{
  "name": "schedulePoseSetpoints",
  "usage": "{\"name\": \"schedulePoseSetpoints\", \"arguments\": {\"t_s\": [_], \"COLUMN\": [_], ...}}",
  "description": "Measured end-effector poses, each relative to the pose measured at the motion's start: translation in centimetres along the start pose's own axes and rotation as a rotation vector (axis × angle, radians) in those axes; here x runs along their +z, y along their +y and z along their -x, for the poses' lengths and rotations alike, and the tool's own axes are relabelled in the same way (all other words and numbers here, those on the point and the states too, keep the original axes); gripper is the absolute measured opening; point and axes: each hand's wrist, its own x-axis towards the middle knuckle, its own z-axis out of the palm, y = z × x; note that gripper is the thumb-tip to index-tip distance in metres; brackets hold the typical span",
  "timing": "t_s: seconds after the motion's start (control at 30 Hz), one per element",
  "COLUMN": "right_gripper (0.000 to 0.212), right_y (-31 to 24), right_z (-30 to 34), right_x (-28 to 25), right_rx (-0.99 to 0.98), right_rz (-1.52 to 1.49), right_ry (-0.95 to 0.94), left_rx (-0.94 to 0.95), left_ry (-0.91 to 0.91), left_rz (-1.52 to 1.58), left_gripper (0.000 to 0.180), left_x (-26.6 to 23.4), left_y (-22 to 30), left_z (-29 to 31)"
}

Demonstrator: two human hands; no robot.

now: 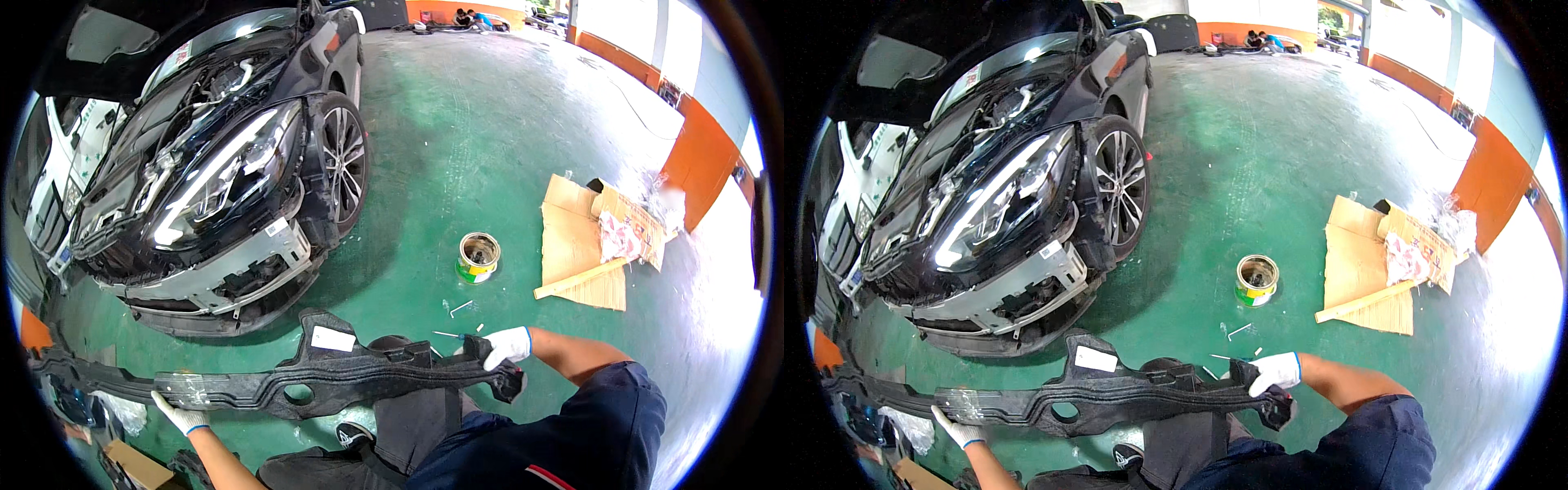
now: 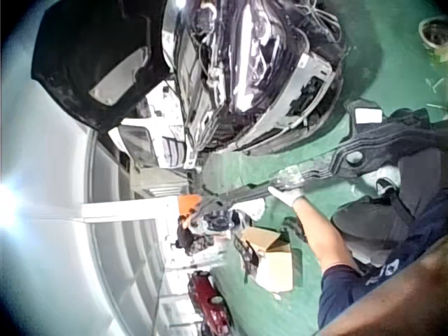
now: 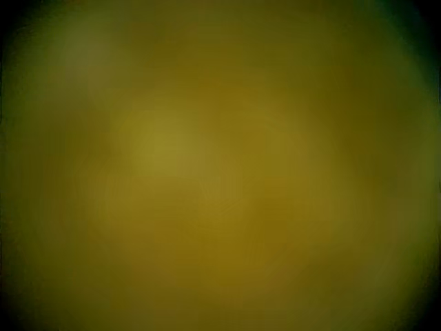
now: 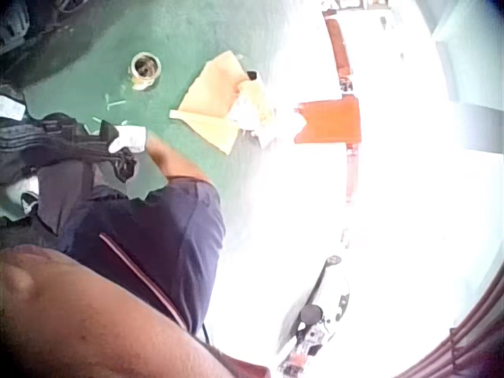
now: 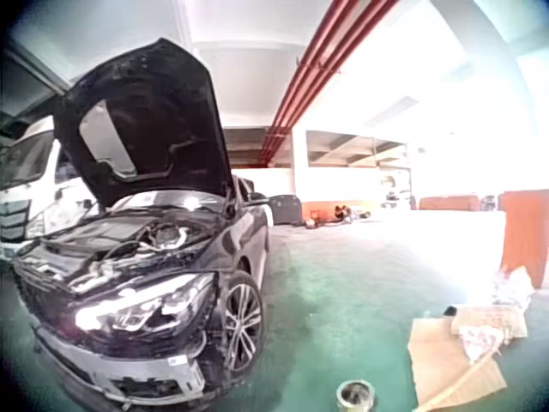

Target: The person sits on the floor of an auto repair shop and uses a red utility knife to cut open bubble wrap and cardboard packaging. They remove a black plastic car trim piece, likely a front bumper or grille, and place it on the floor next to other parts.

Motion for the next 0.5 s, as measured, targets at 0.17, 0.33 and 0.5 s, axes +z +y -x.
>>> {"name": "schedulePoseSetpoints", "arguments": {"t_s": [0.17,0.33,0.5], "right_gripper": [0.076,0.037,0.048], "right_y": [-4.4,-19.7,-31.8], "right_z": [3.6,4.5,-0.4], "right_x": [-3.1,-1.6,11.3], "right_rx": [0.276,-0.46,-0.921], "right_rz": [0.476,0.506,-0.048], "right_ry": [0.655,0.928,0.395], "left_rx": [0.099,0.168,0.197], "left_ry": [-0.08,-0.155,-0.149], "left_rz": [-0.078,-0.219,-0.349], "left_gripper": [0.072,0.07,0.049], "left_x": [6.2,10.8,11.8], "left_y": [2.3,0.8,-6.3], "left_z": [5.2,12.7,16.5]}}
